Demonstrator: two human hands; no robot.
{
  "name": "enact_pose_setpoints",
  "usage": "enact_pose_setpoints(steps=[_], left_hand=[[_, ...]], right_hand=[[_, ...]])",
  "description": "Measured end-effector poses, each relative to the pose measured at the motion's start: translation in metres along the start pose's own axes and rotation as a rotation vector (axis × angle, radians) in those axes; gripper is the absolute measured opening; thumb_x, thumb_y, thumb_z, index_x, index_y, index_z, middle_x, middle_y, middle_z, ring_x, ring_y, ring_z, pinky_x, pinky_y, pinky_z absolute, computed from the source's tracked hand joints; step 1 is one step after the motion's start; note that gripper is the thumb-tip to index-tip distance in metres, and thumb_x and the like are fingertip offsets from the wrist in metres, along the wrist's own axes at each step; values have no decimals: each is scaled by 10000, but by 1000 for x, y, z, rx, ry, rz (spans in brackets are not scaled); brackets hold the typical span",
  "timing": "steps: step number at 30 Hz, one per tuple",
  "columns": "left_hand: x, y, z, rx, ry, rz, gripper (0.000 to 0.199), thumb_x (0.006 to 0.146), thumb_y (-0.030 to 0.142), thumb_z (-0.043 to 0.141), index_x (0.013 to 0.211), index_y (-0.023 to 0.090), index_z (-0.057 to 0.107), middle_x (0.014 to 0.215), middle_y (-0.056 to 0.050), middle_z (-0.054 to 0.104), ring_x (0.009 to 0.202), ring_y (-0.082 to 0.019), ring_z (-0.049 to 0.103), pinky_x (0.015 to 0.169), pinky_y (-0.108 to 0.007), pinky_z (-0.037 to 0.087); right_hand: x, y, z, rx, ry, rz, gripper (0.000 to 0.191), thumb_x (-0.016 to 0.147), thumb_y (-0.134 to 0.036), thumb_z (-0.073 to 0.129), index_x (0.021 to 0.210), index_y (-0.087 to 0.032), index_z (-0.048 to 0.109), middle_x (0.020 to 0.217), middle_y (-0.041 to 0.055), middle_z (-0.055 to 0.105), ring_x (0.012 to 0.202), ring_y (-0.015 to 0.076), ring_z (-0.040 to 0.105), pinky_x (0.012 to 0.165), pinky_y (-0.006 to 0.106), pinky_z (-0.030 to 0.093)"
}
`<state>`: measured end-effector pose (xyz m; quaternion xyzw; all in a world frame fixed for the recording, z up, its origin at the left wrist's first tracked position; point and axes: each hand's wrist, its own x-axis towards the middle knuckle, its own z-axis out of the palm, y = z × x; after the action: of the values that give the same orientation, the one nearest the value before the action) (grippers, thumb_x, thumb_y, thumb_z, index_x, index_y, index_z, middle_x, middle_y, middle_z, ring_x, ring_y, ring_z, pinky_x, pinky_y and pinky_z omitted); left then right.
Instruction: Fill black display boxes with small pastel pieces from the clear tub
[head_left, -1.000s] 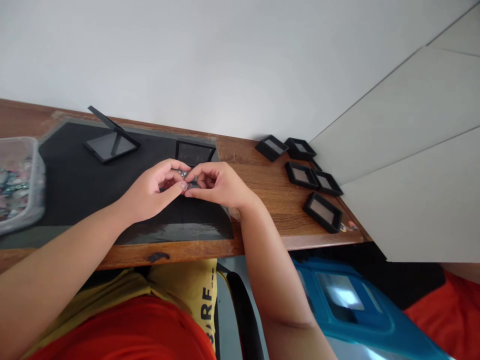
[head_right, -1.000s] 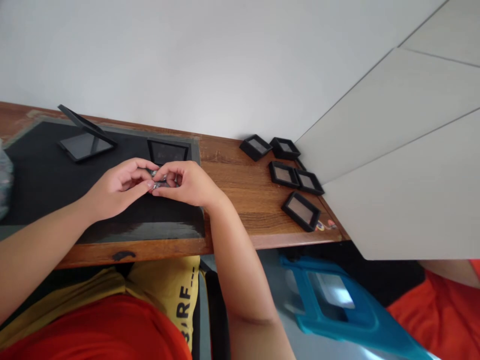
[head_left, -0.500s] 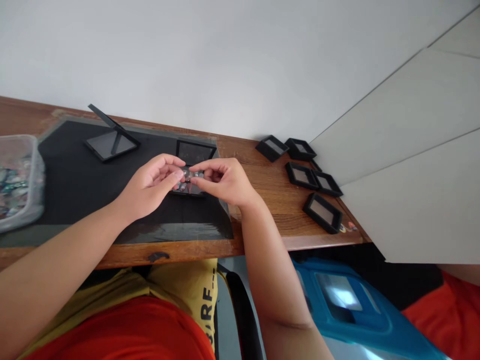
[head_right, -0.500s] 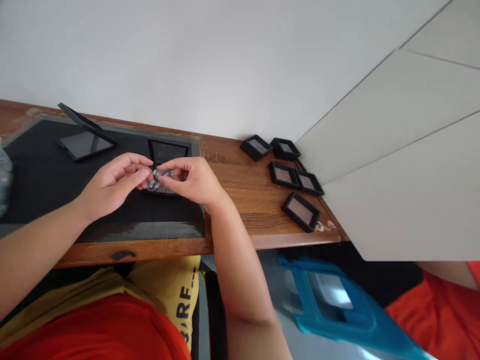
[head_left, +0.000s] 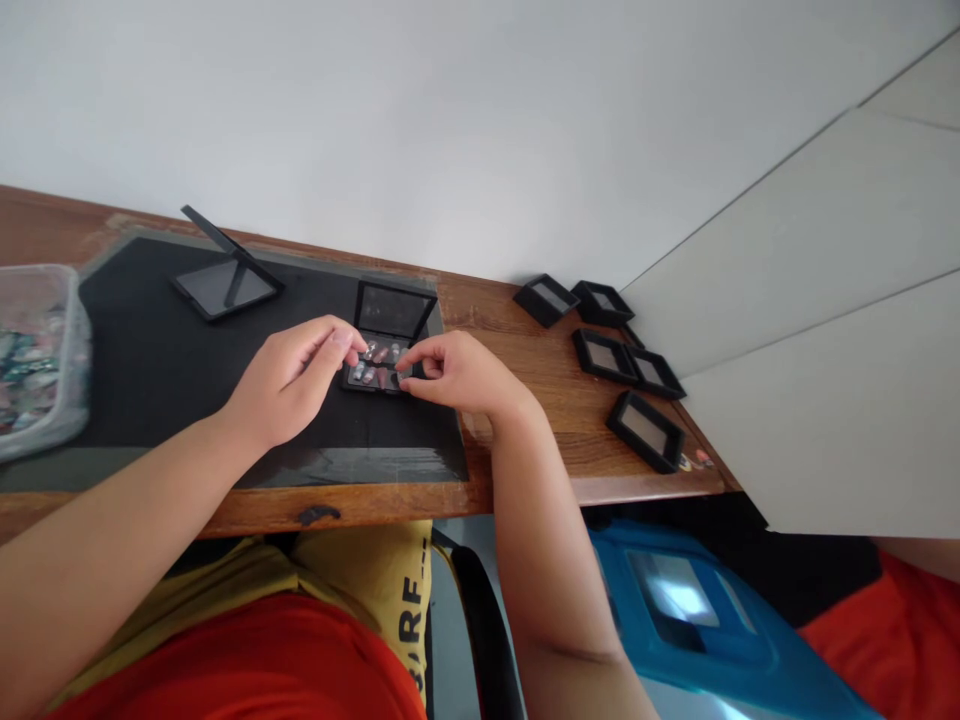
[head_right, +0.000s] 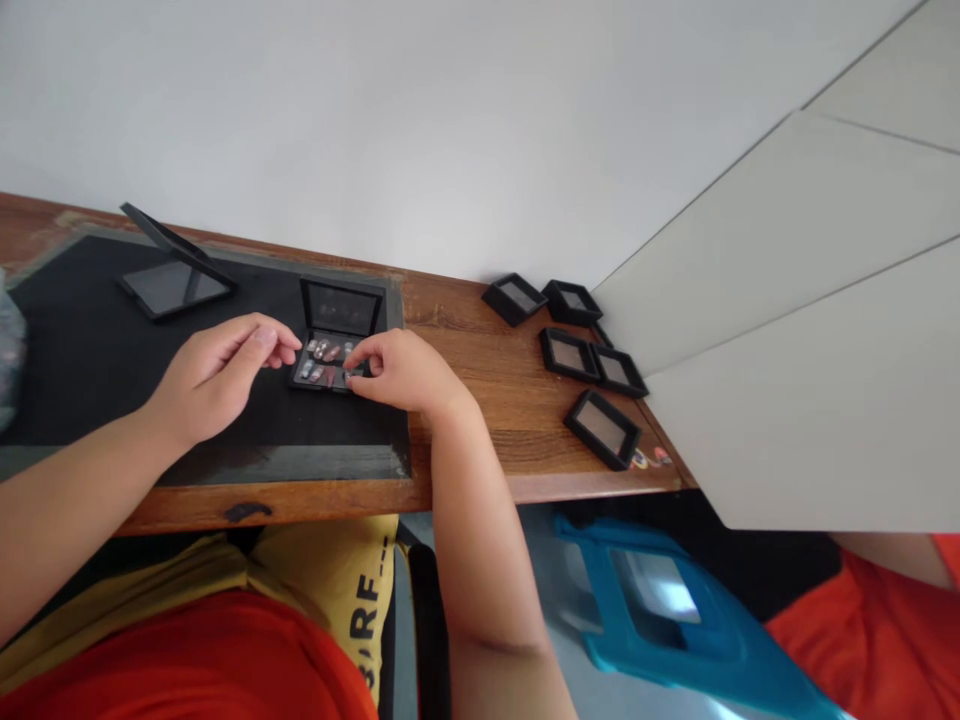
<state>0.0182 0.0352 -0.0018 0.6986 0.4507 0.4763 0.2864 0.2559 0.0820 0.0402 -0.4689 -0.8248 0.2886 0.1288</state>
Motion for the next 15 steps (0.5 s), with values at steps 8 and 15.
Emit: enact_pose_setpoints(steps=[8, 15], left_hand=[[-3, -2, 3, 9, -34, -2, 419, 1083, 513, 447, 971, 209, 713, 909, -31, 730, 862, -169, 674, 830, -314, 507], [-3, -4, 3, 66, -9, 16, 384, 1077, 460, 450, 949, 207, 709, 903, -34, 740, 847, -170, 677, 816, -310, 508]], right_hand=[[1, -4, 4, -24, -12, 18, 165, 816, -205, 760, 952, -150, 834, 594, -60, 499, 590, 88, 391, 636, 285, 257], [1, -1, 5, 37, 38, -32, 166, 820, -189, 755, 957, -128, 828, 585, -65, 495, 580, 78, 394, 617, 272, 277]])
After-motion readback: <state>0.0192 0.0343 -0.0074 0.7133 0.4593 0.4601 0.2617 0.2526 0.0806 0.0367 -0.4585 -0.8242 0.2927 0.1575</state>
